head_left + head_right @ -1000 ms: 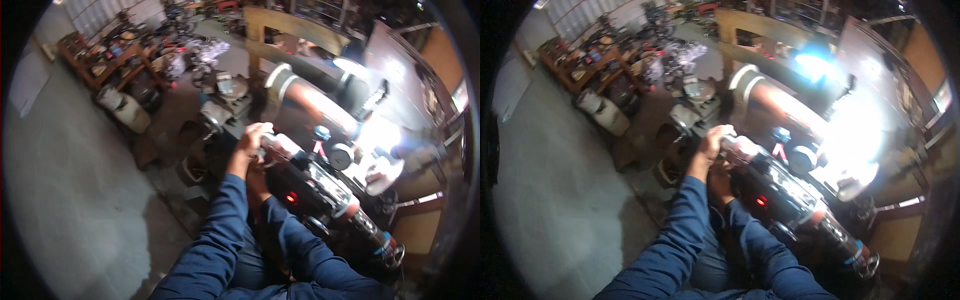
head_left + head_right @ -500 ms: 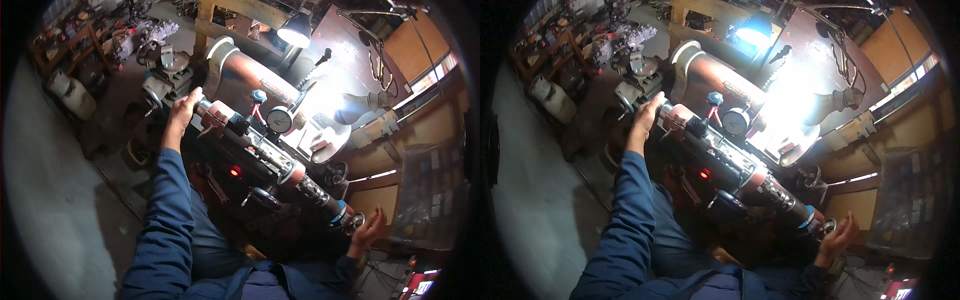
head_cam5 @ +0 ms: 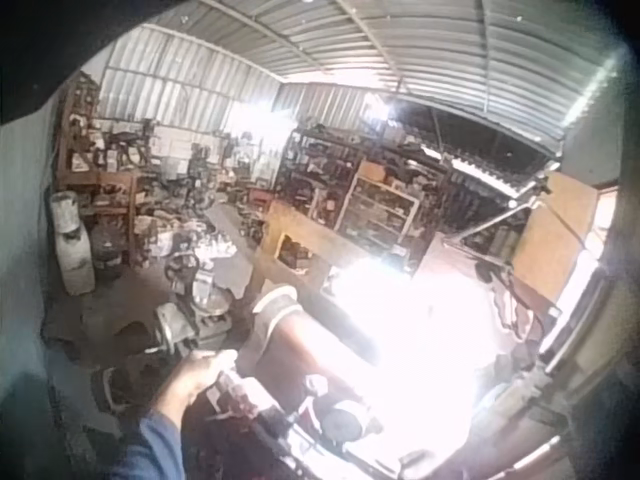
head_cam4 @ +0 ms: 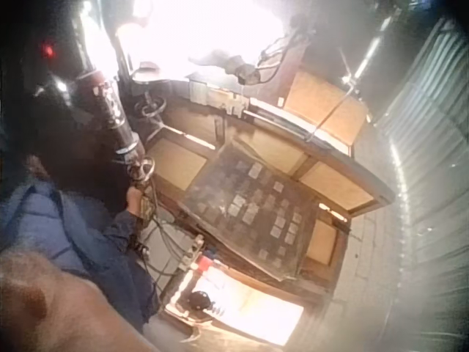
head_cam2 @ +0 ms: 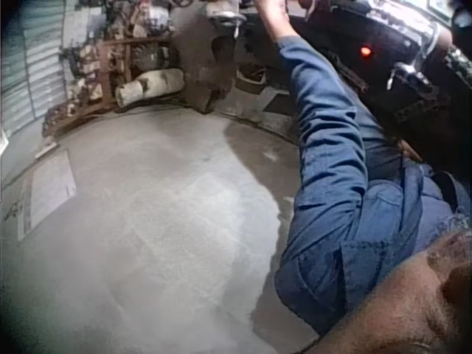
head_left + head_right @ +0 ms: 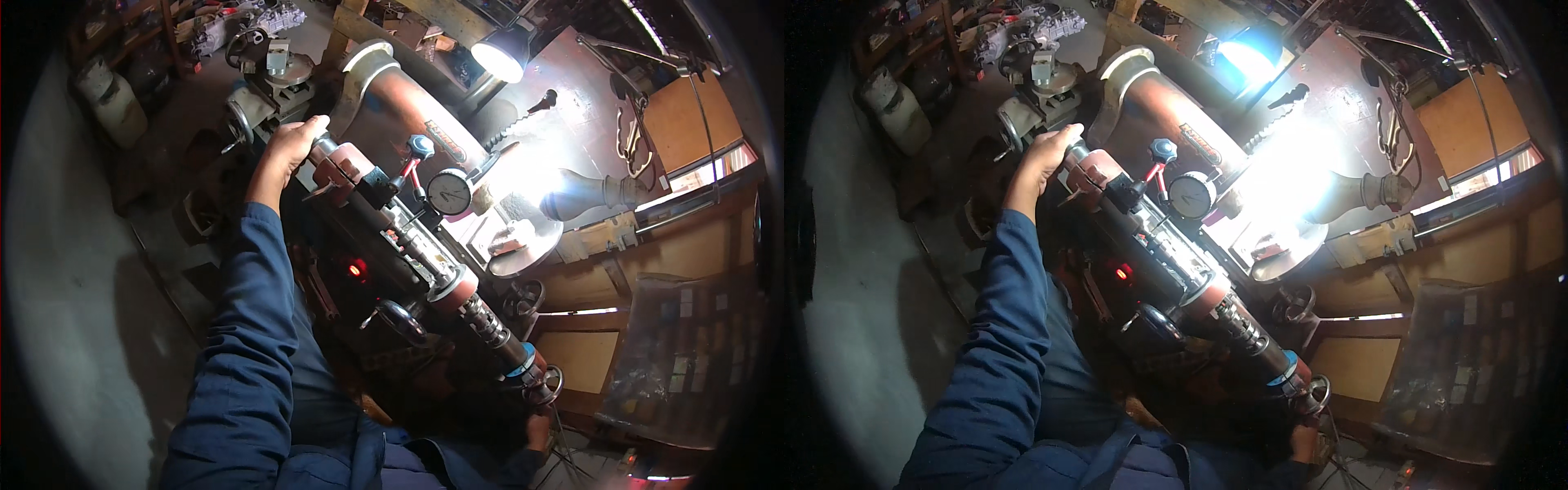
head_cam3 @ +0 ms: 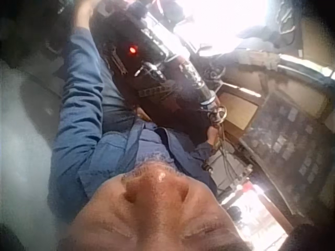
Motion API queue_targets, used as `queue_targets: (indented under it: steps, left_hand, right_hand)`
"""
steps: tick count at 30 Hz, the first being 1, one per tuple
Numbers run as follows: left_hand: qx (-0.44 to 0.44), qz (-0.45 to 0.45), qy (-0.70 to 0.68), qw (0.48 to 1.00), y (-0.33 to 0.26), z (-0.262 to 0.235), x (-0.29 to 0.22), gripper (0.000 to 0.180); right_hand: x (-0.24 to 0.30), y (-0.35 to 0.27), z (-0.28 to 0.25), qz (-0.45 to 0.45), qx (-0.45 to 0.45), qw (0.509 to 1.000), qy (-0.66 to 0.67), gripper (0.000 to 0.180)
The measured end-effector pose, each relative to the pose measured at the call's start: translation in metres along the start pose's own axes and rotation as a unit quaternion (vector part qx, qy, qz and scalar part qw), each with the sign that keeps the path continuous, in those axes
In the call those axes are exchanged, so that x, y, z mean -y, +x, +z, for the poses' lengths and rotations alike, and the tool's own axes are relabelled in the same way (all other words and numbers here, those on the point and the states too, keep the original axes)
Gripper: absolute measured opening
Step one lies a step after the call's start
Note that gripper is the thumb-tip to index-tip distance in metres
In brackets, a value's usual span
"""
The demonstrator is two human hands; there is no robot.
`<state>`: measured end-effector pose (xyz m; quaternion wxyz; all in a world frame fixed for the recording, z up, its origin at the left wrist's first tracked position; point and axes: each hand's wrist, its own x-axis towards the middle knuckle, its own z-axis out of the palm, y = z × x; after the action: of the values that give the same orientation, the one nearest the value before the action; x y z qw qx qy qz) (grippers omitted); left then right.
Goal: The person works on a metal machinery part, using a handheld digital caliper to measure the diameter of a cylindrical component while it is mounted on a larger industrial lathe-like machine, turning dials on the machine by hand and looking at a pressure gauge.
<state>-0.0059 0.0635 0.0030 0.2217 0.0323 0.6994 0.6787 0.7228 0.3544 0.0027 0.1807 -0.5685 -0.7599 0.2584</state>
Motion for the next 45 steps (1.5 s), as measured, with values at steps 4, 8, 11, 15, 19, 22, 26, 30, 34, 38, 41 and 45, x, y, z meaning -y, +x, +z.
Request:
queue_targets:
  steps: [4,8,11,15,19,22,26,30,34,38,41,45]
  left_hand:
    - [0.002,-0.010,-0.012,1.000,-0.009,0.005,-0.009,0.039]
    - [0.011,-0.010,-0.010,1.000,-0.004,0.002,-0.005,0.041]
    - [0.011,-0.017,-0.002,1.000,-0.008,-0.005,-0.008,0.042]
    - [0.017,-0.009,-0.003,1.000,-0.007,0.003,-0.009,0.042]
    - [0.015,-0.002,0.016,1.000,-0.009,0.002,-0.011,0.041]
    - [0.016,-0.009,0.009,1.000,-0.006,0.002,-0.010,0.040]
    - [0.018,-0.008,0.011,1.000,-0.002,0.002,-0.006,0.040]
    - [-0.031,0.016,0.048,0.998,-0.007,0.010,-0.006,0.046]
    - [-0.181,0.040,-0.007,0.983,-0.056,0.006,-0.024,0.058]
    - [-0.168,-0.032,-0.233,0.957,-0.079,0.010,-0.001,0.042]
    - [-0.168,-0.072,-0.434,0.882,-0.113,0.030,0.012,0.026]
    - [-0.160,-0.116,-0.423,0.884,-0.175,0.063,0.036,0.023]
  right_hand:
    - [0.044,-0.003,-0.047,-0.042,0.105,0.993,0.019,0.013]
    - [0.082,0.011,-0.046,-0.079,0.111,0.981,0.135,0.012]
    - [0.067,0.046,-0.025,-0.068,0.060,0.984,0.152,0.016]
    - [0.026,0.080,-0.014,-0.036,0.060,0.979,0.192,0.014]
    - [-0.014,0.066,0.000,0.056,0.095,0.975,0.194,0.013]
    - [-0.006,0.037,-0.016,0.041,0.128,0.990,0.042,0.013]
    - [0.048,0.017,-0.055,0.015,0.204,0.979,0.023,0.014]
    - [0.098,0.021,-0.065,-0.015,0.249,0.959,0.135,0.016]
    - [0.076,0.060,-0.036,-0.044,0.128,0.984,0.112,0.019]
    - [0.040,0.075,-0.020,-0.014,0.121,0.979,0.161,0.022]
    - [0.018,0.058,-0.013,0.024,0.126,0.983,0.128,0.022]
    - [0.020,0.028,-0.019,0.013,0.155,0.988,0.005,0.021]
